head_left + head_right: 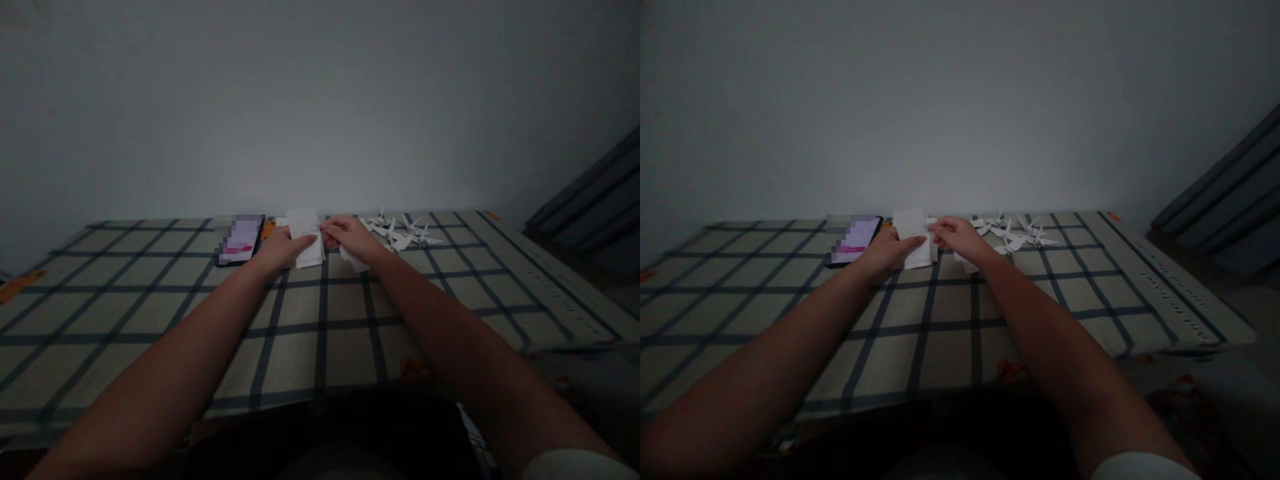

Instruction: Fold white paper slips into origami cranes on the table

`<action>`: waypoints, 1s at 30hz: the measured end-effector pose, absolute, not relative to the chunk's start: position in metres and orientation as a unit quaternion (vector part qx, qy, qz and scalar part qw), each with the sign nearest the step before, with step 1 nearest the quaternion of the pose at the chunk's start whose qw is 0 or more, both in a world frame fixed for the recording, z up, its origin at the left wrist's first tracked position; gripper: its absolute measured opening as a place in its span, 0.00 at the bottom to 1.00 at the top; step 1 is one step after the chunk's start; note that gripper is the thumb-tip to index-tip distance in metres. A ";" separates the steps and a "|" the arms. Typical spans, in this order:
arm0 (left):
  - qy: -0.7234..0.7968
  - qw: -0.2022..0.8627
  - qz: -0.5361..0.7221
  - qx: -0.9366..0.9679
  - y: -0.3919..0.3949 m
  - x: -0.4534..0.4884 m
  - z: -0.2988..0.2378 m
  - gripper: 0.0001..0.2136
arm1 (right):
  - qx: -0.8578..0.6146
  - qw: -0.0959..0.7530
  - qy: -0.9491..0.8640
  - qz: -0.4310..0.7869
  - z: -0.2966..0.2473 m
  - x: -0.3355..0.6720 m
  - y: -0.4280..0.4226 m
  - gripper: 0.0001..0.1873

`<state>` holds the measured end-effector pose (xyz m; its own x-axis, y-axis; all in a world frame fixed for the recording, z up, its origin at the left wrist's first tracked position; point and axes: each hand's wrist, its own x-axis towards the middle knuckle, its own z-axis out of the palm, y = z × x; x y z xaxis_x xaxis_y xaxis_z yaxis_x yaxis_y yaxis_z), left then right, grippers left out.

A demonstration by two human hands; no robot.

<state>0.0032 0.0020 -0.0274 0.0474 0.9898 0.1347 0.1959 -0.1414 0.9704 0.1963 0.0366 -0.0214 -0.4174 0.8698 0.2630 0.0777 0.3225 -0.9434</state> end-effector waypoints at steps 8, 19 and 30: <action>0.479 0.465 0.502 0.551 0.003 0.007 -0.028 0.20 | -0.334 0.393 -0.720 0.463 -0.024 0.193 0.031 0.10; 0.437 0.511 0.532 0.515 -0.002 0.010 -0.023 0.19 | -0.328 0.378 -0.737 0.453 -0.029 0.194 0.035 0.10; 0.421 0.518 0.564 0.485 0.002 0.013 -0.026 0.21 | -0.358 0.351 -0.807 0.312 -0.019 0.196 0.027 0.17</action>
